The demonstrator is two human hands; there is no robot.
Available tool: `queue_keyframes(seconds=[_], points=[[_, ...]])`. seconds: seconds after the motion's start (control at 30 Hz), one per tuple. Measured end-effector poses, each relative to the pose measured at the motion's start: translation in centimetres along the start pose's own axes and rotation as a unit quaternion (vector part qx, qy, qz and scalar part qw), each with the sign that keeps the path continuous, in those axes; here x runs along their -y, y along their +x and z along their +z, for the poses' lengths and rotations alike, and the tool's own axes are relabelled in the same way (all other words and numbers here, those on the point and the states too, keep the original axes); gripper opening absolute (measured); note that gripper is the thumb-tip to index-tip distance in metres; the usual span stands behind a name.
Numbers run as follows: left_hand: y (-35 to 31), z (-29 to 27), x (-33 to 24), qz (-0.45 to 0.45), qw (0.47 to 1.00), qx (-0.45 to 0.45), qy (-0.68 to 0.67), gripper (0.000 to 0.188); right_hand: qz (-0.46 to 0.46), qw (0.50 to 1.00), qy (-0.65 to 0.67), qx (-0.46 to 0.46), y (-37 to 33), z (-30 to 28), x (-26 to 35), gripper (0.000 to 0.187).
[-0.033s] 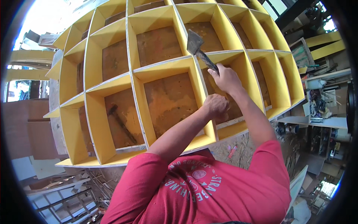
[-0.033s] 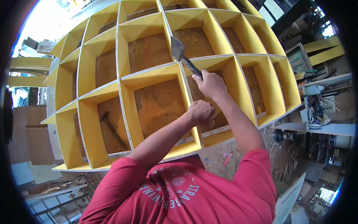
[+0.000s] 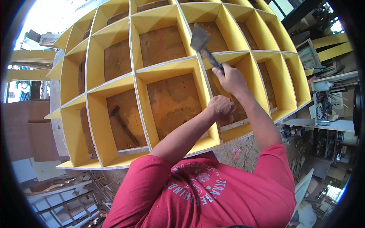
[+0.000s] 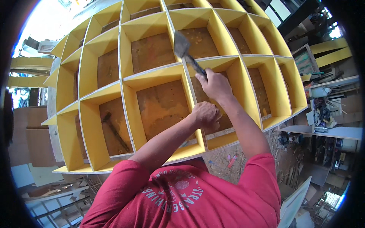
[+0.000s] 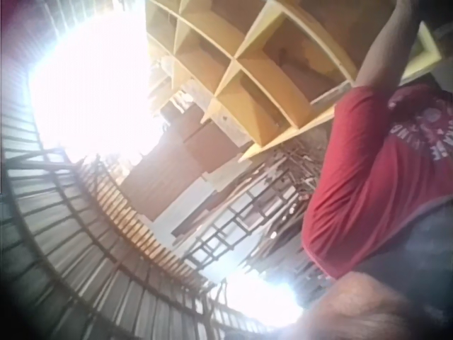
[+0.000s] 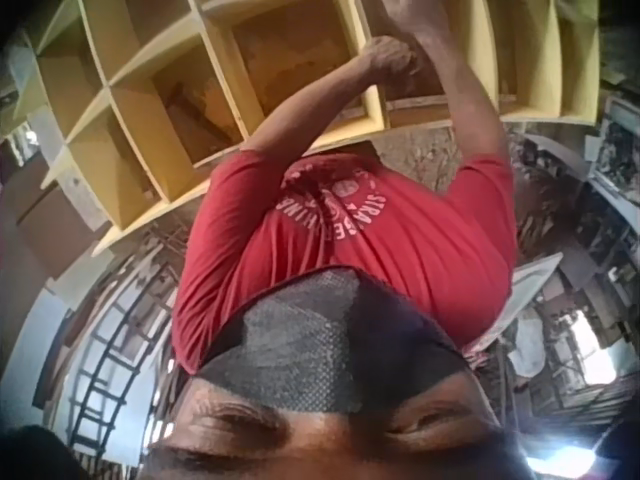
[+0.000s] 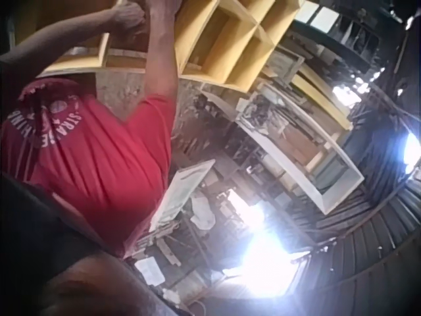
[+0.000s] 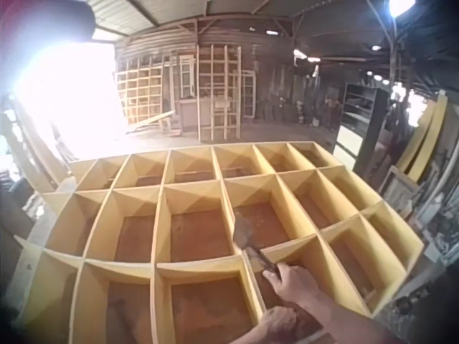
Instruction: The person assembles a wooden shelf grid by hammering nails into the wooden dividers with a hammer and striking the wooden joints with an axe.
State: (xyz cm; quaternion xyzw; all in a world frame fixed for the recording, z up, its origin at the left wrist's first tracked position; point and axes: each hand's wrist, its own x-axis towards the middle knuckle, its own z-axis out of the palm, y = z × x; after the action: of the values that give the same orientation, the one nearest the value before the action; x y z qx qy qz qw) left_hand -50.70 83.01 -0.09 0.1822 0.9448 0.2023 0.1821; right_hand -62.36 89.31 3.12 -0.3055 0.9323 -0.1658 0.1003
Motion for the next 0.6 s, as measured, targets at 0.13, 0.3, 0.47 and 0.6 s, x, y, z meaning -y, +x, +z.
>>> queue_keyframes(seconds=[0.13,0.3,0.47,0.6], points=[[0.2,-0.3,0.0,-0.015,1.0,0.0,-0.014,0.021,-0.066,0.948,0.225,-0.215,-0.6,-3.1,3.6,0.044],[0.4,0.7,-0.1,0.004,0.998,-0.053,-0.03,0.025,0.03,1.0,0.008,0.002,0.9,2.5,-0.4,0.049],[0.3,0.8,0.1,-0.017,1.0,-0.008,-0.003,0.024,0.026,1.0,0.009,0.001,0.2,1.5,-0.4,0.049],[-0.1,0.4,0.0,-0.024,1.0,-0.017,-0.005,0.023,0.008,0.996,0.075,-0.048,0.1,-1.3,1.4,0.046]])
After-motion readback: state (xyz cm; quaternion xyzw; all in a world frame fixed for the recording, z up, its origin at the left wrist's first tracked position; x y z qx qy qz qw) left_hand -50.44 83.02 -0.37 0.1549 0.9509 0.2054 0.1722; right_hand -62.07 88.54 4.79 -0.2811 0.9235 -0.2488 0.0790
